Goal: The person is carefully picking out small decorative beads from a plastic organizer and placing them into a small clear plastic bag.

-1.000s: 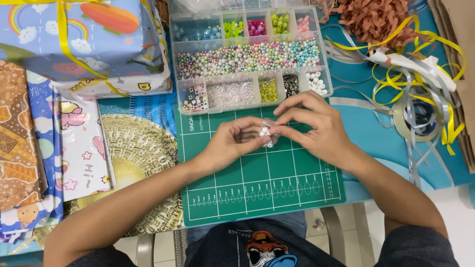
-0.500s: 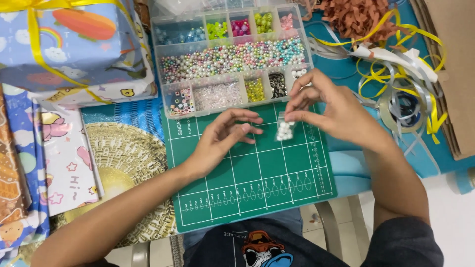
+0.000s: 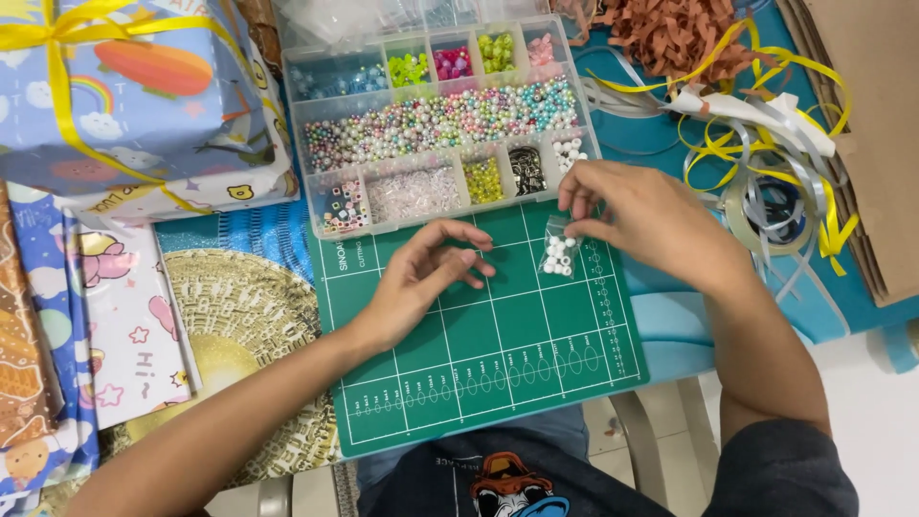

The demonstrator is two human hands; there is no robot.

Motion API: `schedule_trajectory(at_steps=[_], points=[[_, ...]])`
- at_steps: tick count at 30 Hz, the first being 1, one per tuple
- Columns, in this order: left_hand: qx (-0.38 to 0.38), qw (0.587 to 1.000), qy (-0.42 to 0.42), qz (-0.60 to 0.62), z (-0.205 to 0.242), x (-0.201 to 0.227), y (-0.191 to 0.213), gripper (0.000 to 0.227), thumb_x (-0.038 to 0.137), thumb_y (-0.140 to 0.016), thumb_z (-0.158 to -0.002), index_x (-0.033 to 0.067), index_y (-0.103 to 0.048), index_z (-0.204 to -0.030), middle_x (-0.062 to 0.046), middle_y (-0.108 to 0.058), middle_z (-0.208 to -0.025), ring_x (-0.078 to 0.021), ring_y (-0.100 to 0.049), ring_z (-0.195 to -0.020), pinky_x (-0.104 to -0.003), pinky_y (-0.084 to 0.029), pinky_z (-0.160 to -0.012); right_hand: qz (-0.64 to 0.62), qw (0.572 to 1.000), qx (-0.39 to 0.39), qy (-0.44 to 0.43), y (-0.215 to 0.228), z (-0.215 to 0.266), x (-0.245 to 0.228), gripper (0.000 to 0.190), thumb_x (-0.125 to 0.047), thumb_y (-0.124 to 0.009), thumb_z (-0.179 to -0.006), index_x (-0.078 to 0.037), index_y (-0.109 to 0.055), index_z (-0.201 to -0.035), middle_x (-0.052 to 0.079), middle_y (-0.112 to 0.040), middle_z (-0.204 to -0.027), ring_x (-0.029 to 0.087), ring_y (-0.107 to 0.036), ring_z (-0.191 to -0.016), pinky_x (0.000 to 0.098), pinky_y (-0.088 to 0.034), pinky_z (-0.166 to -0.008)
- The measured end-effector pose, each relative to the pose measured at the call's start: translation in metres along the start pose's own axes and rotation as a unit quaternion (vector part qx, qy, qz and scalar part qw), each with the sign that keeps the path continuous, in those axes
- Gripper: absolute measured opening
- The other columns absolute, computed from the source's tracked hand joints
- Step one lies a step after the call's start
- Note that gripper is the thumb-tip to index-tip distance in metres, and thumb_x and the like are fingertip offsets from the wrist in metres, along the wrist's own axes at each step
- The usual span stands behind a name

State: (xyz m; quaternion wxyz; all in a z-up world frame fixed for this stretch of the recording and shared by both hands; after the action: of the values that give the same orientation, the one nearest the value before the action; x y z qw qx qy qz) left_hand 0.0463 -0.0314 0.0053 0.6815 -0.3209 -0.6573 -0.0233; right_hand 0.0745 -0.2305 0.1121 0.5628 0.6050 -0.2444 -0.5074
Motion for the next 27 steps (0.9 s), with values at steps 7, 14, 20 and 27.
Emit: schedule_trajectory(at_steps=[7, 14, 20, 27], points=[[-0.01, 1.0, -0.028, -0.001, 0.001, 0.001, 0.003, 0.025, 0.007, -0.056, -0.102, -0.0038, -0.059, -0.124, -0.018, -0.065, -0.117, -0.0238, -0.07, -0.097, -0.036, -0.063, -0.082, 0.017, 0.994, 0.097, 0.057, 0.026, -0.043, 0.009, 0.015, -0.016, -0.077, -0.094, -0.008, -0.071, -0.106, 0.008, -0.072, -0.093, 0.031, -0.072, -0.088, 0.0412, -0.057, -0.076], [-0.061, 0.998, -0.009, -0.013, 0.003, 0.003, 0.0, 0.02, 0.011, -0.056, -0.103, 0.0041, -0.059, -0.121, -0.012, -0.065, -0.117, -0.0197, -0.07, -0.097, -0.03, -0.061, -0.084, 0.117, 0.986, 0.088, 0.074, 0.037, -0.154, 0.04, 0.042, -0.029, -0.069, -0.101, -0.008, -0.06, -0.137, 0.015, -0.057, -0.133, 0.035, -0.058, -0.117, 0.0519, -0.048, -0.087], [-0.068, 0.998, -0.004, -0.012, 0.003, 0.0, 0.002, 0.02, 0.009, -0.054, -0.103, 0.005, -0.059, -0.122, -0.012, -0.065, -0.117, -0.0191, -0.069, -0.095, -0.029, -0.06, -0.084, 0.071, 0.993, 0.085, 0.042, 0.036, -0.183, 0.048, 0.036, -0.009, -0.073, -0.097, -0.006, -0.066, -0.131, 0.015, -0.073, -0.115, 0.031, -0.069, -0.104, 0.0529, -0.055, -0.088], [-0.033, 0.997, -0.045, -0.053, 0.008, 0.013, -0.002, 0.013, 0.016, -0.055, -0.104, 0.0087, -0.06, -0.114, -0.007, -0.065, -0.113, -0.0172, -0.066, -0.099, -0.028, -0.058, -0.081, -0.006, 0.956, 0.244, 0.164, 0.037, -0.142, 0.035, 0.009, 0.0, -0.065, -0.109, -0.002, -0.073, -0.113, 0.014, -0.076, -0.101, 0.019, -0.07, -0.083, 0.0293, -0.062, -0.072]])
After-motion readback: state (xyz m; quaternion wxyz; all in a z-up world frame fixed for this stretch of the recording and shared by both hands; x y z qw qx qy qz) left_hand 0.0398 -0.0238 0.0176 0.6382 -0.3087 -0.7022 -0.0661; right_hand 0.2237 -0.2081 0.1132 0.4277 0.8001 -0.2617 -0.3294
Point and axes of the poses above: each hand's wrist, its own z-axis away from the middle knuckle, its own y-axis out of the back of the hand, x = y × z, the point moved 6 cm from there along -z, towards the middle knuckle
